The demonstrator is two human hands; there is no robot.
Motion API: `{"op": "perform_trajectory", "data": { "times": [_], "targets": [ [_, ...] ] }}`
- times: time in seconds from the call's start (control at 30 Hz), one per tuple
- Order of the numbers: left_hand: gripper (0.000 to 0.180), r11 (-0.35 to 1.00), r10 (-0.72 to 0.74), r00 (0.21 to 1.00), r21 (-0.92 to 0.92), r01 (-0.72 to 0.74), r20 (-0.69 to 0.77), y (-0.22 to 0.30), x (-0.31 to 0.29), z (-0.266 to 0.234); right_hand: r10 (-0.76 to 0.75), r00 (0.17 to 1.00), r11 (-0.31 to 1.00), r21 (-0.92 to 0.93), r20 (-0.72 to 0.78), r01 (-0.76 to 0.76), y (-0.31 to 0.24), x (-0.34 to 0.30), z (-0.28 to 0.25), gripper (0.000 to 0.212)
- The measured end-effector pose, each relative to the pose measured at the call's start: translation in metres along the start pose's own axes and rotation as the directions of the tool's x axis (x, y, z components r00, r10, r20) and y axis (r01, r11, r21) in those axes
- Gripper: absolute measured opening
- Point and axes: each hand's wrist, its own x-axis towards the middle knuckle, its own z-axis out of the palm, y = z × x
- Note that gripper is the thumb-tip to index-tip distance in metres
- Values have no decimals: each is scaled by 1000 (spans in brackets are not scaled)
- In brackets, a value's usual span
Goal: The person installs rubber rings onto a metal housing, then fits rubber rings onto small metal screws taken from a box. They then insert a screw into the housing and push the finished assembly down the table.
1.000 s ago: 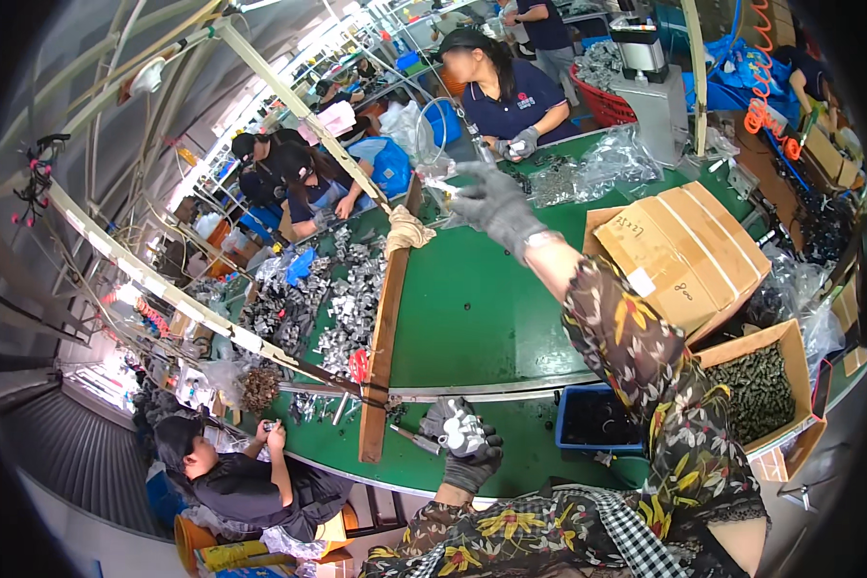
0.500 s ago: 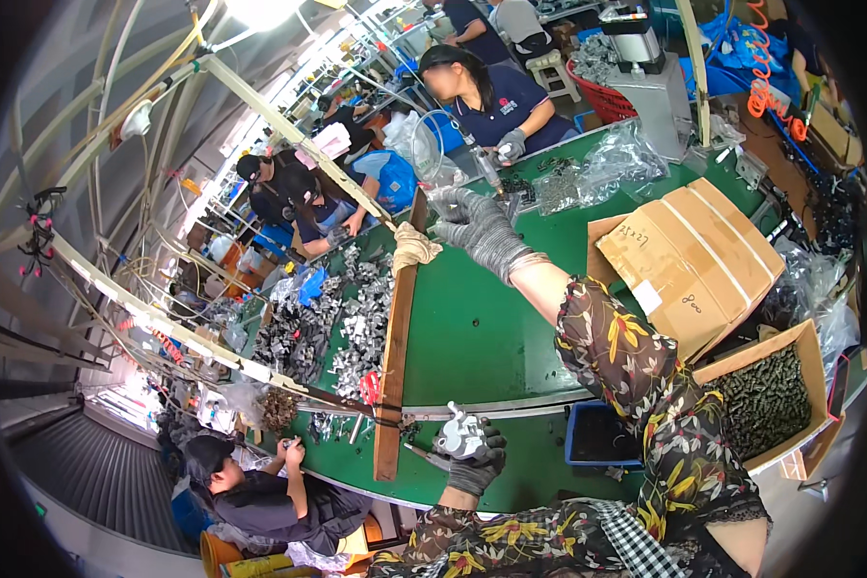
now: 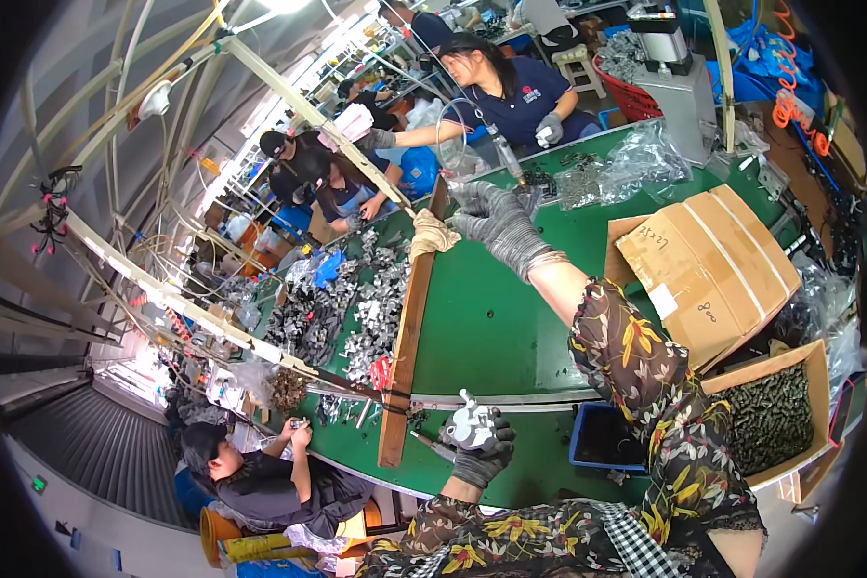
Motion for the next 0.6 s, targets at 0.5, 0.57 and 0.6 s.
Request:
{"op": "perform_trajectory", "data": {
  "times": [0.5,0.57,0.6],
  "targets": [
    [40,998,-39,999,-39,39,-5,4,2,-7,84,996,996,-23,2,-84,-18,-4,2,40],
    [42,998,-44,999,-34,44,-7,3,2,-8,80,997,997,-19,-8,-80,-16,-4,-2,39],
    [44,999,-45,999,-31,45,-8,3,3,-7,66,998,998,-19,-15,-66,-16,-5,-4,39]
  ]
}}
